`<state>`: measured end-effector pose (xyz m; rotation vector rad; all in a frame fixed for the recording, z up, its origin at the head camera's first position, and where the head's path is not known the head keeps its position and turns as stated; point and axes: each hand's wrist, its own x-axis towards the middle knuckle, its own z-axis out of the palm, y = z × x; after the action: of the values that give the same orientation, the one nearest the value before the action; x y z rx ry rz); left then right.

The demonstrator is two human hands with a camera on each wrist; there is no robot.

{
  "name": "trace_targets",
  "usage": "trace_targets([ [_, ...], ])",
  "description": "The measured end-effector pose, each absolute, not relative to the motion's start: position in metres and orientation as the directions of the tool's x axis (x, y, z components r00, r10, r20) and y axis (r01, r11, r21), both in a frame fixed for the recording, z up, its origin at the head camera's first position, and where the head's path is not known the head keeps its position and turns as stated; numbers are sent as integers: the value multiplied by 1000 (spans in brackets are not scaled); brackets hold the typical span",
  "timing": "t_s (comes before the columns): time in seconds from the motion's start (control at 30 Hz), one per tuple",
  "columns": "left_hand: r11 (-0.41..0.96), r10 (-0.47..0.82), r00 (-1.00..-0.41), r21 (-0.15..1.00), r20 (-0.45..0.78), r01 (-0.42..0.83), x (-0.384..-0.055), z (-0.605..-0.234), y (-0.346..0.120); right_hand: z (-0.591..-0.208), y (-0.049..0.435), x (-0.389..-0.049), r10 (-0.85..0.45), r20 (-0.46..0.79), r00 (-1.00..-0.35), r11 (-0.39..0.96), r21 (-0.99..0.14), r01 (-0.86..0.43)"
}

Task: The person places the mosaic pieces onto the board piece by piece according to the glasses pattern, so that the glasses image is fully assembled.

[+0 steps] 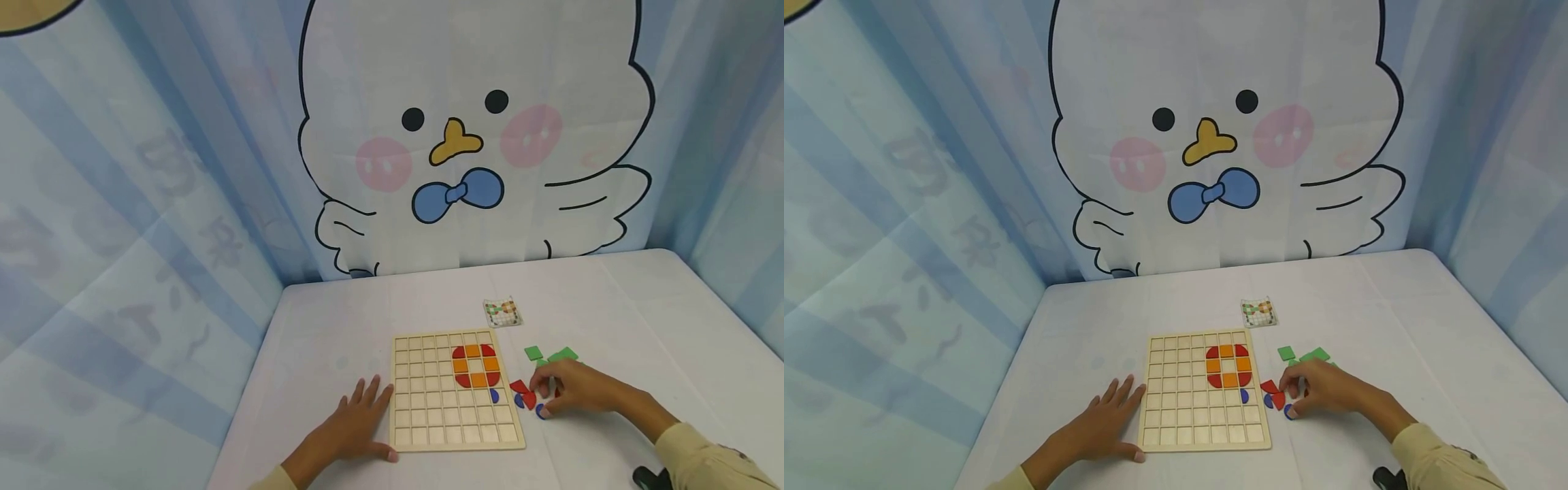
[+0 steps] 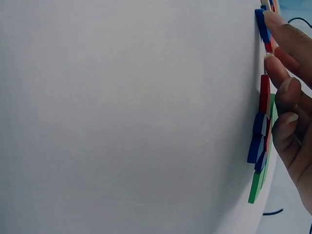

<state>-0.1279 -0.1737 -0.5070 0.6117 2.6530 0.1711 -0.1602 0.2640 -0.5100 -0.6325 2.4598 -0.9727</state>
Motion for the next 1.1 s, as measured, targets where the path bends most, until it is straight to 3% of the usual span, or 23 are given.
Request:
trace_targets([
  [1.1, 903, 428, -823, 207, -373, 376, -128, -508, -173, -509, 271, -167, -608, -163, -777, 665, -640, -386],
])
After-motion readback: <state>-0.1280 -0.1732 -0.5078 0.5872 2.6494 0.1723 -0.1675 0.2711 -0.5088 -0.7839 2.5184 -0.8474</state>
